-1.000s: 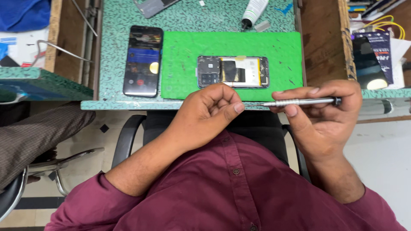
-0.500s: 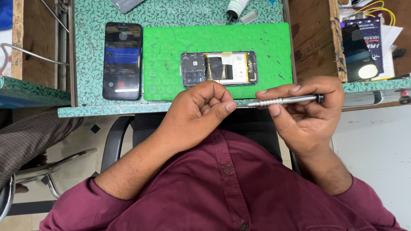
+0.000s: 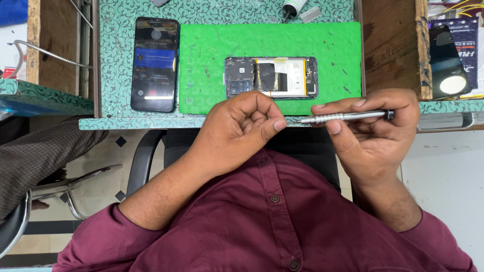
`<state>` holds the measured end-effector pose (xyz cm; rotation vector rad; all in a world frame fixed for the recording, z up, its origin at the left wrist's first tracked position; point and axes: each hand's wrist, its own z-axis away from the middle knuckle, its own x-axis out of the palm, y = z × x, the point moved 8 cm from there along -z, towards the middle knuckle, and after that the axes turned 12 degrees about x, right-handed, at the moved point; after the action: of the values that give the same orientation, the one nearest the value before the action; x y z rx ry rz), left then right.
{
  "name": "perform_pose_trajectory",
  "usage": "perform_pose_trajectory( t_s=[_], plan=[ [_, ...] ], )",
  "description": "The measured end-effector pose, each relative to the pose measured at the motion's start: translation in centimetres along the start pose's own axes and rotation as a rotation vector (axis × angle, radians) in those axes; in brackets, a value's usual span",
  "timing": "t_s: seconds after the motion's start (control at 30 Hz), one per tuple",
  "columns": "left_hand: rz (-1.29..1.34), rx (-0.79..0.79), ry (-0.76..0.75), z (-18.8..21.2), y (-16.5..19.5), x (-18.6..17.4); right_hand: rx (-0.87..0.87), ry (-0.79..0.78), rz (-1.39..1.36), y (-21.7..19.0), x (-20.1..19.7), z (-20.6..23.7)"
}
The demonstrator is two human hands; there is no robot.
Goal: The person repairs a disassembled smartphone on a green mat, using a screwdriver to unscrew and adjust small internal components while holding the phone frame steady. A second phone with an active screen sits beside the work area, and the person occasionally reaches toward it.
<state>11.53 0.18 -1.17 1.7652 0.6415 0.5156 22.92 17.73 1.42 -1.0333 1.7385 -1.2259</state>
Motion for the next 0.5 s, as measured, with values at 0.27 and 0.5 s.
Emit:
perform_pose_trajectory(
  t_s=[0.27,0.5],
  plan=[
    [0.048,0.006,0.026,0.2,-0.1,-0.6,-0.001,0.016,-0.005,0.2,0.3,-0.2],
    [0.021,0.027,0.037,0.4,-0.2,-1.4,-0.014,0.025,-0.025,0.3,0.7,-0.6]
  ],
)
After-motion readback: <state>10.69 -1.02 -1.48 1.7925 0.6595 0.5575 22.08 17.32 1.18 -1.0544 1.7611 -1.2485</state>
